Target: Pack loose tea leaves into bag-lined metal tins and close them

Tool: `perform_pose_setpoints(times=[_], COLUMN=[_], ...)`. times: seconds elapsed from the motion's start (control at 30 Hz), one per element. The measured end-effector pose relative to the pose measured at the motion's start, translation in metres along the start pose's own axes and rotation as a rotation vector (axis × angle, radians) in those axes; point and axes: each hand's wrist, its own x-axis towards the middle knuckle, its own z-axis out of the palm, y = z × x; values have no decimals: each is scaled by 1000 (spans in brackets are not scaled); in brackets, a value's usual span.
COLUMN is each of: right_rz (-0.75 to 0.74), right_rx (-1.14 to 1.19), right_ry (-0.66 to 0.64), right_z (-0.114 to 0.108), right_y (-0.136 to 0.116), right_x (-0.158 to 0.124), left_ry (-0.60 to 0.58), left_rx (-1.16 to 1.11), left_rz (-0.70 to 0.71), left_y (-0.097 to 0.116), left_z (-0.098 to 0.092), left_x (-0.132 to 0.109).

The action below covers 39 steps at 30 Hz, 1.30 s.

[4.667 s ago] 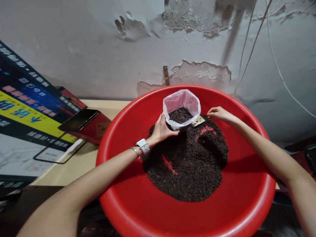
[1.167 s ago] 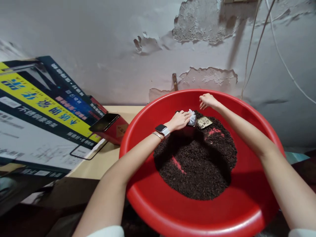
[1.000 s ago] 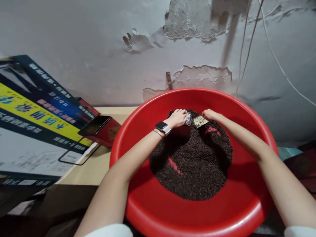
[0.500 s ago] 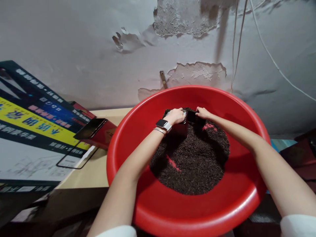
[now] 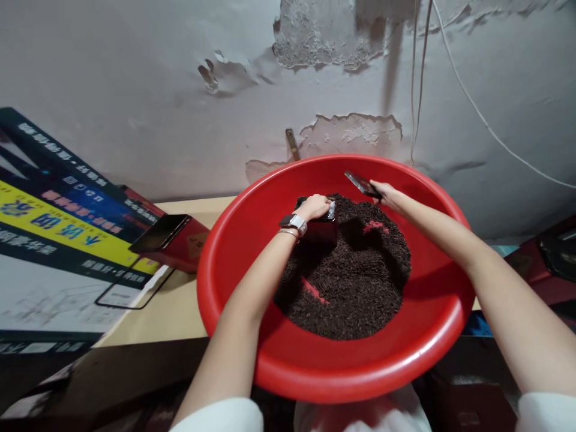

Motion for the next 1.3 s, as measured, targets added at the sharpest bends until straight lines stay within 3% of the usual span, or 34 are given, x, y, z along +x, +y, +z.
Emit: perform_pose_setpoints(times=[0.1, 0.17, 0.3, 0.37, 0.43, 0.53, 0.6, 0.93, 1.3], right_rz=[46, -40, -277, -377, -440, -483, -495, -263, -242], right_rx=[119, 159, -127, -307, -470, -685, -754, -734, -592], right_ry=[7, -37, -192, -225, -191, -122, -105, -109, -49], right_z=[18, 39, 80, 94, 102, 106, 104, 103, 115], right_y=[-29, -45, -66, -71, -75, -74, -71, -47, -46], right_x=[13, 17, 14, 10, 8, 7, 8, 12, 13], left_ry=[145, 283, 460, 446, 353, 210, 184, 232, 318], left_rx=[-261, -419, -604, -658, -695, -702, -692, -569, -273], left_rz=[-144, -261, -490, -556, -569, -519, -488, -442, -487], left_y=[-8, -18, -40, -46, -47, -44, -43, -55, -49], left_z=[-9, -18, -38, -41, -39, -27, -20, -6, -8], left_x=[2, -1, -15, -25, -34, -41, -40, -19, -19])
